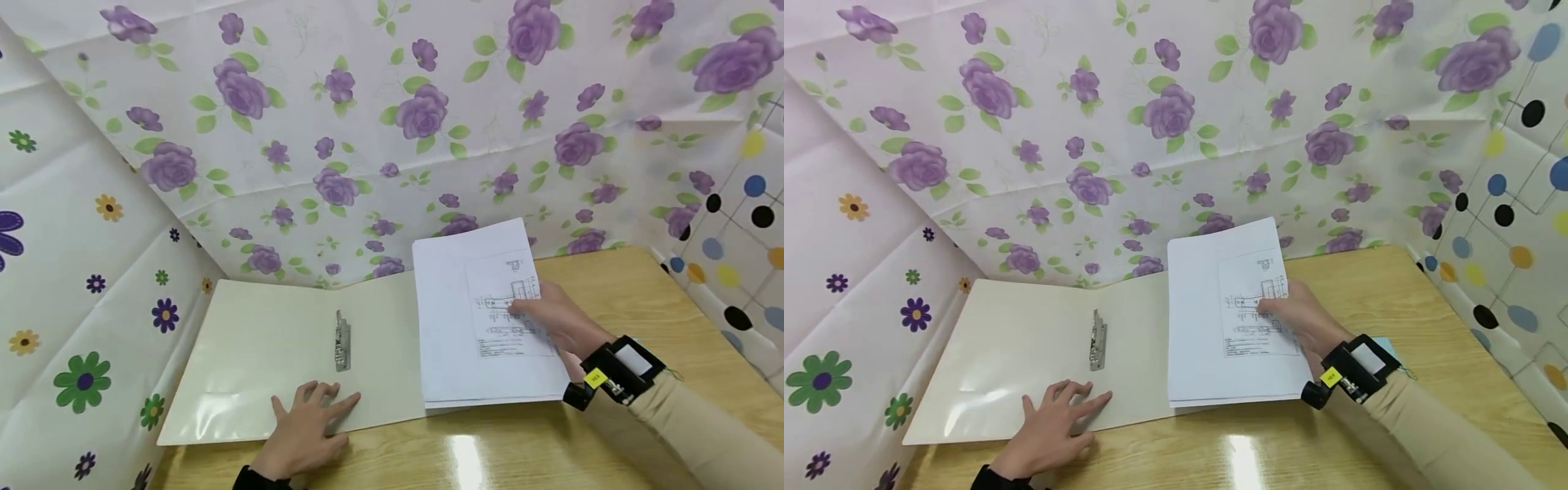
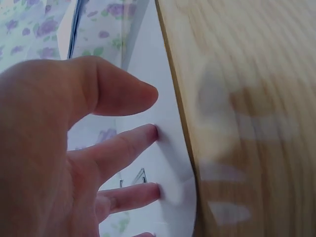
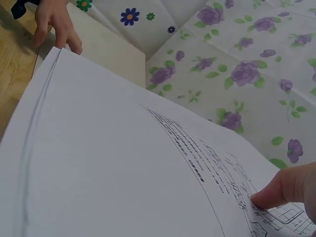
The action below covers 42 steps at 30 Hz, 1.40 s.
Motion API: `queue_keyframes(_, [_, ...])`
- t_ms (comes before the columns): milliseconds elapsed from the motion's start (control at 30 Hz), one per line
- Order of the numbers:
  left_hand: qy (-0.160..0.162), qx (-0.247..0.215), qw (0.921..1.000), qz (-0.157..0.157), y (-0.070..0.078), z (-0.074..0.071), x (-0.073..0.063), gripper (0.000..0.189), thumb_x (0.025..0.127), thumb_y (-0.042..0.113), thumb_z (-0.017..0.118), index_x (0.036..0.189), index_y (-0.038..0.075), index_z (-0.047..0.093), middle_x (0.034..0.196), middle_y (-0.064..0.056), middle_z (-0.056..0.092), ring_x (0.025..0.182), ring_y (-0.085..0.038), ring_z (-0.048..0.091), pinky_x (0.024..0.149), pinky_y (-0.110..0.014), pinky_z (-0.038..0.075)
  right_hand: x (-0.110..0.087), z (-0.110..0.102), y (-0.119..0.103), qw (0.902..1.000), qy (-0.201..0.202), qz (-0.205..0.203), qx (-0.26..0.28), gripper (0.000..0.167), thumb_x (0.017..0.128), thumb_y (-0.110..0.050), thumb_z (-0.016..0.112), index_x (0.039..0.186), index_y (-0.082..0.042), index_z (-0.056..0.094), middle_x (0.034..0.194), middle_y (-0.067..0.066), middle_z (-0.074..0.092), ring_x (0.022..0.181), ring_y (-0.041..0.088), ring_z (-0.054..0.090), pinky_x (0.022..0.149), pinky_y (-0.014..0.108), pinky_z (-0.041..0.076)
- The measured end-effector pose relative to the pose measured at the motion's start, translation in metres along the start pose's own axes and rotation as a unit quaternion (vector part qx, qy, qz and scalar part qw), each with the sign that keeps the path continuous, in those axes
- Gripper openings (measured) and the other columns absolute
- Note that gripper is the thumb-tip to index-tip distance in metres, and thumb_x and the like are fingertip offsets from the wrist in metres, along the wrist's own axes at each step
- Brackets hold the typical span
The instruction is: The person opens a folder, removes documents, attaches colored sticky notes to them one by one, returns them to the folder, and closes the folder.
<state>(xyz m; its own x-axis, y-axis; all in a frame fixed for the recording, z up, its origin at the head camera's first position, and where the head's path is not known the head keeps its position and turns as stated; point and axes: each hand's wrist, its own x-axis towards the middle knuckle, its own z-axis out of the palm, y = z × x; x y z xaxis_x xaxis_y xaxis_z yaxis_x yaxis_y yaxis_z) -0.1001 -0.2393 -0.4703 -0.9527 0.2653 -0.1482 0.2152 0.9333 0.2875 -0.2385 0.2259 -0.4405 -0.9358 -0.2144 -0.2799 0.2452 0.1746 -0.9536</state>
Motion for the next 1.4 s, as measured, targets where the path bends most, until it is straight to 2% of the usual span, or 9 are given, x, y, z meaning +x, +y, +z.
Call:
queue_keyframes(167, [0.005,0.026,0.9993,-0.027,-0.015,-0.006,-0.003,0.056,0.095,0.039,0.068,0.151,0.035,0.073,0.152,-0.005,0.066,0.156,-0.053,0.045,0.105,-0.108,0.011,-0.007,-0.007,0.004,0.9999,-0.003,-0.006,0.008,0.067,0.11,-0.011,0.061,0.173,-0.004,0.037,0.128,0.01,0.08,0.104,0.022,0.085,0.088,0.041,0.07])
queue_keyframes(367, [0.01,0.036,0.9992,-0.018,-0.019,-0.006,-0.003,0.055,0.095,0.042,0.069,0.149,0.032,0.075,0.148,-0.007,0.067,0.152,-0.056,0.048,0.103,-0.109,0.012,-0.013,-0.004,0.006,0.9999,0.003,0.0,0.012,0.067,0.109,-0.01,0.062,0.173,-0.004,0.039,0.119,0.002,0.084,0.101,0.023,0.086,0.088,0.044,0.071])
queue_keyframes(667, [0.013,0.042,0.9989,-0.019,-0.018,-0.004,-0.004,0.057,0.093,0.041,0.07,0.149,0.032,0.075,0.148,-0.007,0.067,0.153,-0.056,0.047,0.103,-0.109,0.013,-0.034,0.019,0.021,0.9977,-0.053,0.03,0.03,0.066,0.111,-0.009,0.06,0.172,-0.004,0.036,0.125,0.012,0.083,0.106,0.033,0.086,0.089,0.052,0.071])
queue_keyframes(967, [0.015,0.041,0.9989,-0.017,-0.018,-0.005,-0.004,0.057,0.093,0.041,0.071,0.149,0.033,0.075,0.148,-0.007,0.067,0.152,-0.056,0.048,0.103,-0.109,0.012,-0.044,0.048,0.052,0.9965,-0.064,0.054,0.01,0.063,0.106,-0.002,0.062,0.166,0.003,0.044,0.123,0.019,0.082,0.101,0.036,0.086,0.084,0.051,0.071])
queue_keyframes(1167, [0.016,0.041,0.9989,-0.018,-0.02,-0.001,-0.004,0.056,0.094,0.041,0.072,0.149,0.033,0.075,0.148,-0.007,0.067,0.153,-0.056,0.047,0.103,-0.109,0.013,-0.056,0.068,0.067,0.9959,-0.05,0.073,-0.013,0.07,0.103,0.002,0.063,0.169,0.002,0.041,0.118,0.016,0.083,0.093,0.034,0.086,0.079,0.049,0.071])
queue_keyframes(1400, [0.016,0.042,0.9988,-0.019,-0.021,0.0,-0.003,0.056,0.094,0.042,0.073,0.149,0.033,0.075,0.148,-0.007,0.067,0.153,-0.056,0.047,0.103,-0.109,0.013,-0.065,0.08,0.068,0.9972,-0.021,0.064,-0.034,0.072,0.102,0.001,0.064,0.169,0.001,0.04,0.115,0.013,0.082,0.087,0.03,0.085,0.075,0.046,0.071])
